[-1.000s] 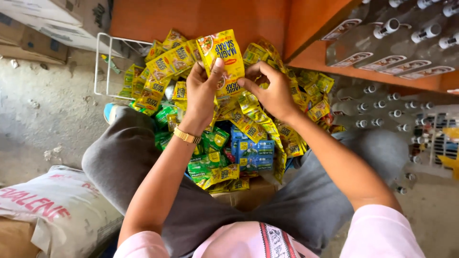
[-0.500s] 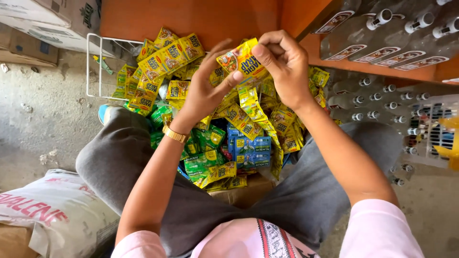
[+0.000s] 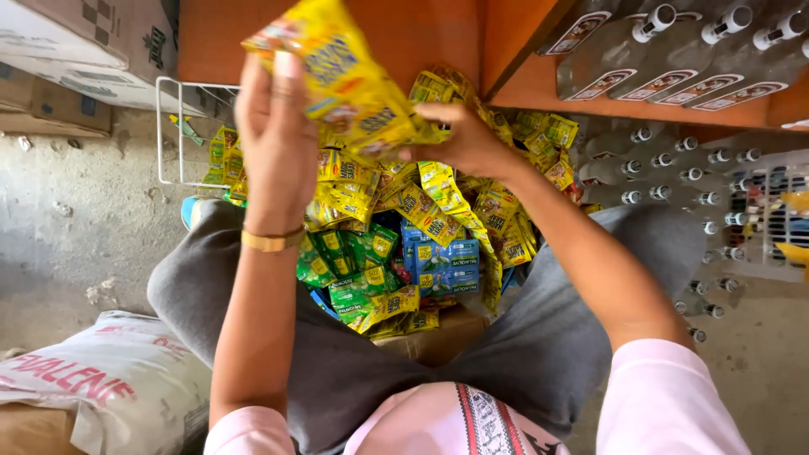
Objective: The person organizes and stocks condiment sachets onto a shelf in a grocery store.
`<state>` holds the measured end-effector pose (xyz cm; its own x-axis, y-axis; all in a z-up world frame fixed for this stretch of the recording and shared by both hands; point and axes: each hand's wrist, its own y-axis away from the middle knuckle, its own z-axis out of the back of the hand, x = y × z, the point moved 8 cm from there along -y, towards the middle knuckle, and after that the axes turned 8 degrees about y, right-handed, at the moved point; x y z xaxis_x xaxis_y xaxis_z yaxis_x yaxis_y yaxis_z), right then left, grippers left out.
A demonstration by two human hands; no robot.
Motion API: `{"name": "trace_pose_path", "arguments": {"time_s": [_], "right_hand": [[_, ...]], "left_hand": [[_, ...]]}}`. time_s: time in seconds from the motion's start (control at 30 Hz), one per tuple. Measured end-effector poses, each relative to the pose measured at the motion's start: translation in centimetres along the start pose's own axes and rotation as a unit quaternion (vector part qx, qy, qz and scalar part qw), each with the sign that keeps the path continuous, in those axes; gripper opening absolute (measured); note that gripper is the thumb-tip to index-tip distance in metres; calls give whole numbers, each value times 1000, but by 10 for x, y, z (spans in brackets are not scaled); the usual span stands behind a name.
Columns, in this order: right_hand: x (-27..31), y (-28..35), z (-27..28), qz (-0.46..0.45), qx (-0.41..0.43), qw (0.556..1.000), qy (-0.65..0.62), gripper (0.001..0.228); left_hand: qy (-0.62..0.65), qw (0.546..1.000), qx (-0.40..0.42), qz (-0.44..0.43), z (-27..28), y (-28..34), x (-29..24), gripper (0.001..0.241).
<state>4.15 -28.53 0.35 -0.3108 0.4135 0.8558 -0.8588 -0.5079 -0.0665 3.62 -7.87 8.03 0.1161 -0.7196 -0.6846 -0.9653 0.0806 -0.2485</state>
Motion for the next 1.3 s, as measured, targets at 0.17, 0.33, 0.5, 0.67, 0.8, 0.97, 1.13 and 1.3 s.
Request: {"name": "trace_pose_path", "arguments": {"time_s": [0.17, 0.33, 0.5, 0.67, 0.8, 0.97, 1.13, 1.3], "right_hand": [[-34, 8, -47, -79, 90, 990, -72, 53], [-23, 12, -82, -111, 152, 965, -182, 54], [-18, 8, -87, -88, 122, 978, -146, 54], [-26, 17, -62, -108, 84, 990, -45, 50], [-11, 24, -33, -87, 57, 995, -7, 46], [21, 27, -9, -96, 54, 987, -113, 41], [43, 24, -2, -74, 47, 983, -158, 42], [36, 19, -5, -46, 16, 986, -160, 42]], "left_hand": [[30, 996, -47, -65, 50, -10, -51, 38], [110, 987, -105, -59, 101, -10, -59, 43], [106, 987, -98, -78, 116, -10, -57, 43], [74, 976, -149, -138, 159, -9, -64, 42], [111, 978, -161, -74, 154, -2, -55, 39], [37, 969, -243, -21, 191, 15, -27, 38], [-529, 824, -156, -130, 109, 34, -23, 84], [-616, 759, 209, 14, -35, 61, 48, 93]]}}
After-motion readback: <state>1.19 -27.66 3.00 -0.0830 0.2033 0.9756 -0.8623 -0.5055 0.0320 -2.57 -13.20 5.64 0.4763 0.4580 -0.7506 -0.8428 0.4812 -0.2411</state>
